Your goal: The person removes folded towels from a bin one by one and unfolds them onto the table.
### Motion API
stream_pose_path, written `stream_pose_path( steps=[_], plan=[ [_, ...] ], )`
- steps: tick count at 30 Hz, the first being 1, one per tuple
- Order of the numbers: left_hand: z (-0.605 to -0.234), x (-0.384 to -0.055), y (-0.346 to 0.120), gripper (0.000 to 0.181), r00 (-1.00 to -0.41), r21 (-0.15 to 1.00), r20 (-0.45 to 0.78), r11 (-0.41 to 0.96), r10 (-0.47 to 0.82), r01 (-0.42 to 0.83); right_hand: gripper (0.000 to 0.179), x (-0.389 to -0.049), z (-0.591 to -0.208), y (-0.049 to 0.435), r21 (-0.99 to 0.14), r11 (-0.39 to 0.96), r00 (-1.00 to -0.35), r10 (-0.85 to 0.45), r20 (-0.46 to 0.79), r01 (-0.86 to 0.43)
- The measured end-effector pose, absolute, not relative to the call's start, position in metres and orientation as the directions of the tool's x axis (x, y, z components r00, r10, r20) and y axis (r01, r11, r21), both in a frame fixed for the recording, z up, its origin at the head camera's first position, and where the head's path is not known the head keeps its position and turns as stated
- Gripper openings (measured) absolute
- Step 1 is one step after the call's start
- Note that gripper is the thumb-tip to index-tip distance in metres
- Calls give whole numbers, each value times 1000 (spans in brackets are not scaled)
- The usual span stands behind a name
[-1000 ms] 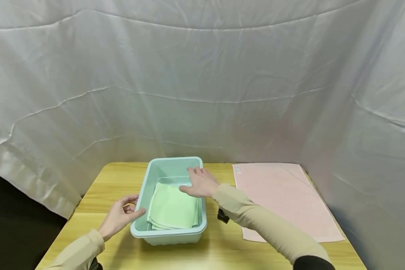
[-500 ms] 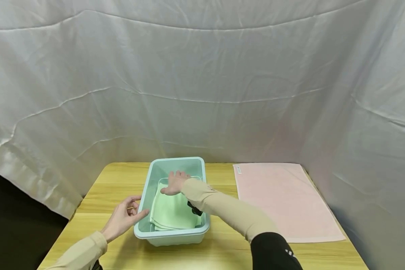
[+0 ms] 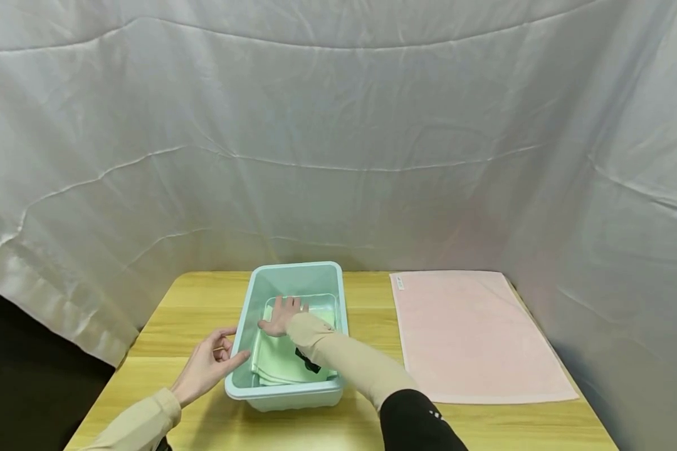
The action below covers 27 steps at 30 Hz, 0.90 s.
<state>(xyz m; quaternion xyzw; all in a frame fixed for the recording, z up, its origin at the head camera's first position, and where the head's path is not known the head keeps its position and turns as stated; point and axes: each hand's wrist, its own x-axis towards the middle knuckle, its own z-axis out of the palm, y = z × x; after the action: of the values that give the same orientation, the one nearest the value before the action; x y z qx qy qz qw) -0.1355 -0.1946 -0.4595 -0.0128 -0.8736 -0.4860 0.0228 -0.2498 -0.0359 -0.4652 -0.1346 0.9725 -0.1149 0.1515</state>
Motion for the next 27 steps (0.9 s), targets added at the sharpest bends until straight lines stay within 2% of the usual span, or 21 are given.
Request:
stream_pose_path(
  steps=[12, 27],
  plan=[
    [-458, -131, -197, 56, -999, 850, 48, 525, -12, 35, 79, -253, -495, -46, -256, 950, -917, -254, -307, -177],
    [-456, -130, -196, 57, -999, 847, 49, 531, -21, 31, 83, -257, -492, -36, -307, 936, -873, -290, -392, -173]
  ],
)
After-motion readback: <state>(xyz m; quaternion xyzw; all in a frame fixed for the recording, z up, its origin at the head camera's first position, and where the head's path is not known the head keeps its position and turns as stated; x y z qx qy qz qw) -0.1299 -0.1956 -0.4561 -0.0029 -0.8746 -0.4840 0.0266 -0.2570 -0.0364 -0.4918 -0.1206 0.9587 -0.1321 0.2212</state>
